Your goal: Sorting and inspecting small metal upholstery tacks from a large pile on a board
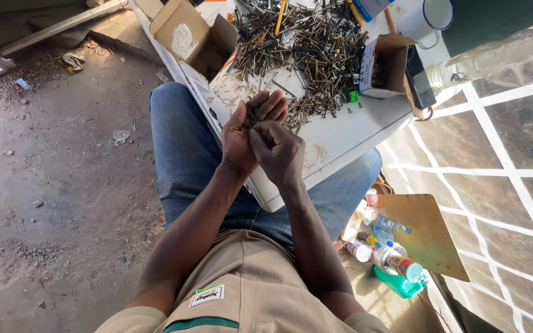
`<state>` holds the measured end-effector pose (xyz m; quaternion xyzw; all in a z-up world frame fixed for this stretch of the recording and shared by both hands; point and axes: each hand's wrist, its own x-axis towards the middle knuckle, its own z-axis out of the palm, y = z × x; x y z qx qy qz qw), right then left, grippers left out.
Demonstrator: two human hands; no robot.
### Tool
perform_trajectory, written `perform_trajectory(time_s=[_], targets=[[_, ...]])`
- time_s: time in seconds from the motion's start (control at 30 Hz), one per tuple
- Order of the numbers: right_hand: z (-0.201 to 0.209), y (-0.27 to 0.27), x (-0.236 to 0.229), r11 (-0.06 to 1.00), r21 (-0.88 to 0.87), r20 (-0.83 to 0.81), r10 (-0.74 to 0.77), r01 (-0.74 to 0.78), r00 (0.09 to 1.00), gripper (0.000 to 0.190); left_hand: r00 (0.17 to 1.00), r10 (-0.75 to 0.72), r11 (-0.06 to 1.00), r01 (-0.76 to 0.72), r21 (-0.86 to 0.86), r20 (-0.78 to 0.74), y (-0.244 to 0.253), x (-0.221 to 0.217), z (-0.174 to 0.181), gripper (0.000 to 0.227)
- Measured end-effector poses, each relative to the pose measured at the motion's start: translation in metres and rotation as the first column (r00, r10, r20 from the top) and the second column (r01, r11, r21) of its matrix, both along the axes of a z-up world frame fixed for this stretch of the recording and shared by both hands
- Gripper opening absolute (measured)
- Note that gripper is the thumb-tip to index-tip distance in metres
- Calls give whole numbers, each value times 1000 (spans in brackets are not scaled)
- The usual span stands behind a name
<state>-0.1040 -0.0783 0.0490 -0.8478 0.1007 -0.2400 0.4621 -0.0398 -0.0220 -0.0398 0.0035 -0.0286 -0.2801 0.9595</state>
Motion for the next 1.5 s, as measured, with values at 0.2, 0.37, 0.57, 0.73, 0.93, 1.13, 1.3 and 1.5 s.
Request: perform_trajectory(time_s=[0.2, 0.37, 0.57, 0.73, 0.93, 1.13, 1.3, 1.5], targets=[[-8, -22, -3, 944, 323, 92, -103, 69, 990, 8, 994, -59, 997, 54, -59, -87, 5, 6, -12, 49], [-27, -69, 0, 918, 326, 28, -246, 224, 969, 15, 992, -68, 987, 83, 137, -110, 12, 5, 10, 45], [-15, -119, 28, 921, 133, 49, -376, 367, 925, 14, 991, -125, 941, 137, 310, -57, 7, 4, 23, 46], [-33, -131, 17, 861, 229, 74, -481, 454, 874, 11, 984, -140, 768, 180, 614, -113, -16, 25, 49, 46], [-34, -138, 10, 877, 291, 122, -430, 383, 894, 5, 886, -449, 434, 100, 895, 118, -111, 101, 87, 37], [-35, -150, 7, 908, 302, 186, -356, 291, 916, 17, 786, -615, -164, -202, 966, 60, -239, 196, 147, 27], [-40, -157, 7, 906, 329, 211, -346, 267, 914, 15, 625, -776, -473, -666, 577, 85, -314, 246, 146, 12], [-47, -162, 6, 917, 331, 203, -297, 220, 933, 19, 170, -977, -188, -972, -143, 128, -341, 257, 122, 21]])
